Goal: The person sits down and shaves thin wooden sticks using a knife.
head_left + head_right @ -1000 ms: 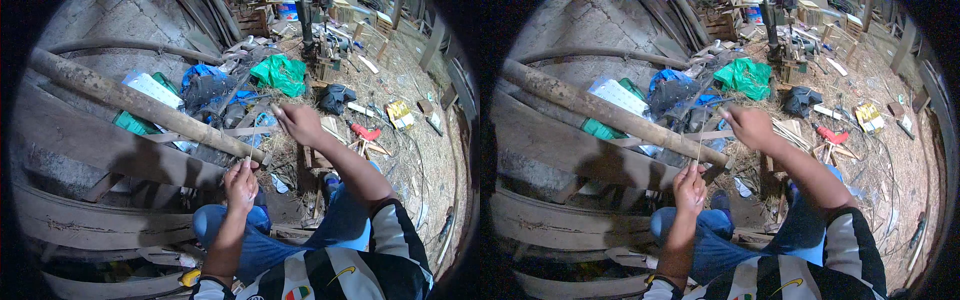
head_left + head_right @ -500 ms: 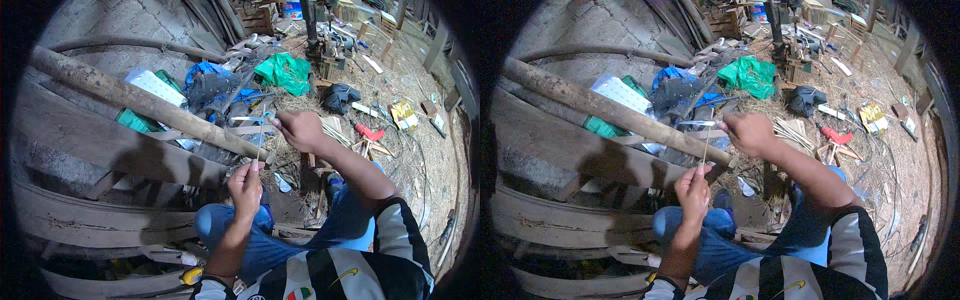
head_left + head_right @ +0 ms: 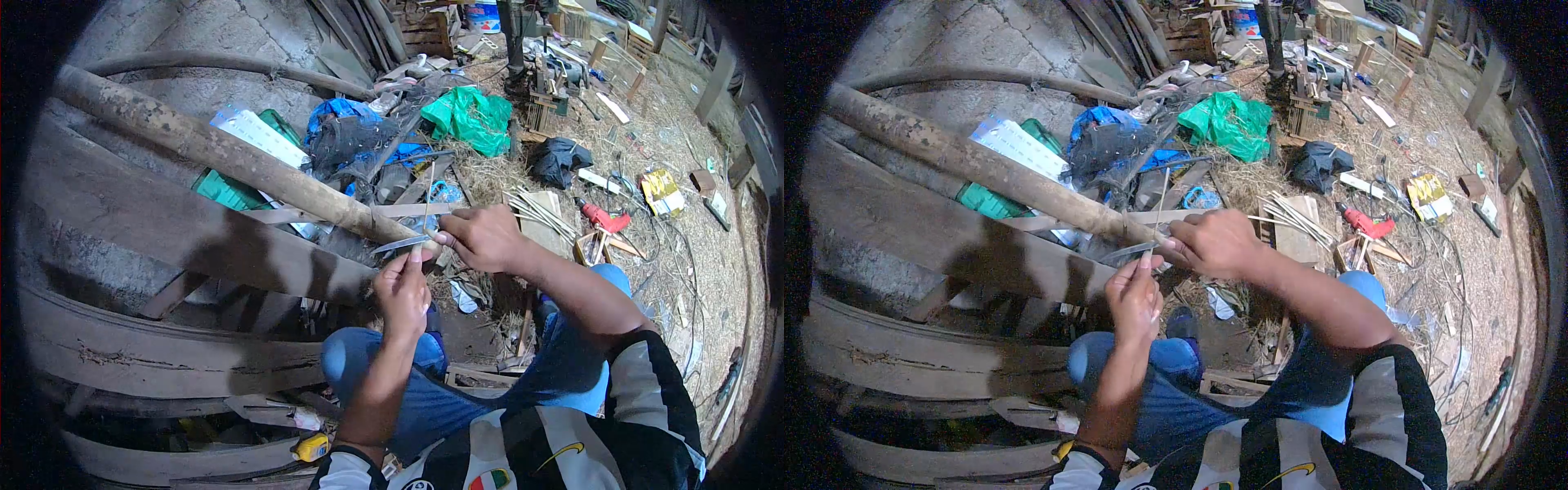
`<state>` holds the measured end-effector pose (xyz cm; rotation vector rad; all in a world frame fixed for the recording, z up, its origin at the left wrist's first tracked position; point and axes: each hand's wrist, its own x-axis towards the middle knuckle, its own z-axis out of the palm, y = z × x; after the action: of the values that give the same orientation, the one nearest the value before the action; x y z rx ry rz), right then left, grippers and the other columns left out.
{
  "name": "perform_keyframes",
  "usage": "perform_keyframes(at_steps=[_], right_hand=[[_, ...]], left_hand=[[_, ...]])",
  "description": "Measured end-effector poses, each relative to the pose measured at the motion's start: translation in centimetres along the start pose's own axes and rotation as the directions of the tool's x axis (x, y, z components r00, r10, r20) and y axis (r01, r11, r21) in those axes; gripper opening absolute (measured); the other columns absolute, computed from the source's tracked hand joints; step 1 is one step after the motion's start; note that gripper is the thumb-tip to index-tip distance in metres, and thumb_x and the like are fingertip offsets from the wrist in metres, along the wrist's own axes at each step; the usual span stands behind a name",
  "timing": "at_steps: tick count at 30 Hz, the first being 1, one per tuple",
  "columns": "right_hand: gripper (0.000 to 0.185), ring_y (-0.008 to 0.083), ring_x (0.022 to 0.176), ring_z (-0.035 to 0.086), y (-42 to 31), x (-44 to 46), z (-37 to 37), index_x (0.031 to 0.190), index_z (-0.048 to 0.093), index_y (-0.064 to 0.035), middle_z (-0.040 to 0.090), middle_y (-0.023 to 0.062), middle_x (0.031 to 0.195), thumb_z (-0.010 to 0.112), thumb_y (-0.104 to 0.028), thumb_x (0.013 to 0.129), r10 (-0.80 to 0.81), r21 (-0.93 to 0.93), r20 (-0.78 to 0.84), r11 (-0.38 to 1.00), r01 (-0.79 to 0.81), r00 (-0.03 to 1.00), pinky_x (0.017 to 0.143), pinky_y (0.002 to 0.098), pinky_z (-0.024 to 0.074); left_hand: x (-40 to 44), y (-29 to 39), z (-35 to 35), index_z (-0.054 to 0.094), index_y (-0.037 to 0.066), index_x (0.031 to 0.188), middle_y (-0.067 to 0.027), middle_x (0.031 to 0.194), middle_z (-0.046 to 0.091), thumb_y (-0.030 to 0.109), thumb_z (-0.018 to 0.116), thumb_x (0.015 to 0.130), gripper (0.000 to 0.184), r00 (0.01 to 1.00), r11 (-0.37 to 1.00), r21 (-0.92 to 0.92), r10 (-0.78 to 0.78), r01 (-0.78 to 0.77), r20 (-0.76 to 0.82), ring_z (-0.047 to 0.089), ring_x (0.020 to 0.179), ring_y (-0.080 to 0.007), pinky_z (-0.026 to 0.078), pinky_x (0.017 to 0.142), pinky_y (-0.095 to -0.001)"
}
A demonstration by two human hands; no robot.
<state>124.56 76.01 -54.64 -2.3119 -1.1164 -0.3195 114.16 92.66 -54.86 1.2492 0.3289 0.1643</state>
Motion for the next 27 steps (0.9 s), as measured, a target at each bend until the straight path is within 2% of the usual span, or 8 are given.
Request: perform_keyframes(at_steps=[4,6,10,12,14,20,23,27], right_hand=[[0.033,0.0374,0.069,0.066,2.9,0.4,0.2,0.092,0.061,-0.0124,0.067,0.0136,0.079,0.049,-0.042,0.098,0.12,-0.06,-0.061,0.991,-0.123,0.991,0.056,0.0513,0.05],[0.031,0.0379,0.068,0.066,3.3,0.7,-0.4,0.091,0.06,-0.013,0.066,0.0139,0.076,0.049,-0.041,0.099,0.197,-0.068,0.002,0.978,-0.196,0.98,0.055,0.052,0.0493],[0.03,0.0388,0.067,0.065,0.5,0.3,0.5,0.093,0.06,-0.0128,0.067,0.0141,0.076,0.05,-0.041,0.099,0.069,-0.006,0.003,0.998,-0.069,0.998,0.056,0.0525,0.0492],[0.031,0.0394,0.067,0.065,2.3,0.5,0.6,0.094,0.06,-0.0132,0.067,0.0152,0.076,0.049,-0.042,0.099,0.081,0.026,-0.049,0.996,-0.08,0.996,0.057,0.0531,0.049],[0.033,0.0404,0.068,0.065,4.5,1.2,-0.4,0.095,0.06,-0.0137,0.066,0.0157,0.075,0.047,-0.043,0.099,0.226,-0.052,-0.032,0.972,-0.228,0.974,0.059,0.054,0.0492],[0.035,0.0408,0.069,0.065,3.8,0.8,0.4,0.095,0.062,-0.0153,0.066,0.0154,0.075,0.048,-0.047,0.098,0.16,-0.025,0.014,0.987,-0.16,0.987,0.059,0.0535,0.0503],[0.032,0.041,0.07,0.066,6.9,1.8,-0.1,0.1,0.064,-0.0178,0.067,0.0163,0.077,0.048,-0.045,0.098,0.311,-0.075,-0.014,0.947,-0.311,0.95,0.061,0.0528,0.0514],[0.038,0.0404,0.072,0.064,3.1,1.2,-0.4,0.093,0.061,-0.0127,0.065,0.0178,0.076,0.046,-0.046,0.1,0.2,-0.055,0.02,0.978,-0.199,0.98,0.061,0.0529,0.0487]], left_hand=[[-0.1,-0.1,-1.1,0.067,-0.004,0.099,0.0049,0.051,0.039,0.02,0.062,0.099,0.025,0.999,0.996,-0.075,-0.047,0.046,-0.017,0.031,0.037,-0.0038,0.027,0.031,-0.0225],[-0.3,-0.2,-1.2,0.067,-0.004,0.1,0.0052,0.05,0.038,0.021,0.062,0.099,0.025,0.998,0.997,-0.06,-0.056,0.055,-0.014,0.031,0.037,-0.0038,0.028,0.031,-0.0222],[-0.8,-0.1,-0.5,0.067,-0.004,0.1,0.0059,0.051,0.037,0.023,0.062,0.099,0.027,0.999,0.998,0.051,-0.04,0.04,0.009,0.03,0.037,-0.0032,0.027,0.033,-0.0217],[-1.0,-0.2,-0.4,0.067,-0.004,0.101,0.0063,0.051,0.036,0.024,0.062,0.099,0.028,0.999,0.998,0.053,-0.029,0.028,0.017,0.029,0.038,-0.0026,0.027,0.034,-0.0217],[-0.7,-0.3,-0.7,0.066,-0.005,0.101,0.0065,0.051,0.035,0.023,0.062,0.099,0.029,0.999,0.998,0.041,-0.042,0.041,0.01,0.028,0.038,-0.0022,0.027,0.034,-0.0223],[-1.0,0.3,-0.2,0.066,-0.005,0.101,0.007,0.051,0.035,0.023,0.062,0.099,0.029,0.997,0.995,0.088,-0.047,0.042,0.056,0.028,0.038,-0.0023,0.026,0.033,-0.0218],[-0.8,-0.3,-0.2,0.066,-0.005,0.101,0.007,0.05,0.035,0.023,0.062,0.099,0.028,0.998,0.995,0.09,-0.055,0.051,0.044,0.028,0.037,-0.0021,0.026,0.033,-0.0218],[-0.6,-0.2,-0.6,0.066,-0.005,0.1,0.0066,0.049,0.036,0.023,0.062,0.099,0.028,0.994,0.995,0.064,-0.086,0.083,0.059,0.028,0.037,-0.002,0.026,0.033,-0.0218]])
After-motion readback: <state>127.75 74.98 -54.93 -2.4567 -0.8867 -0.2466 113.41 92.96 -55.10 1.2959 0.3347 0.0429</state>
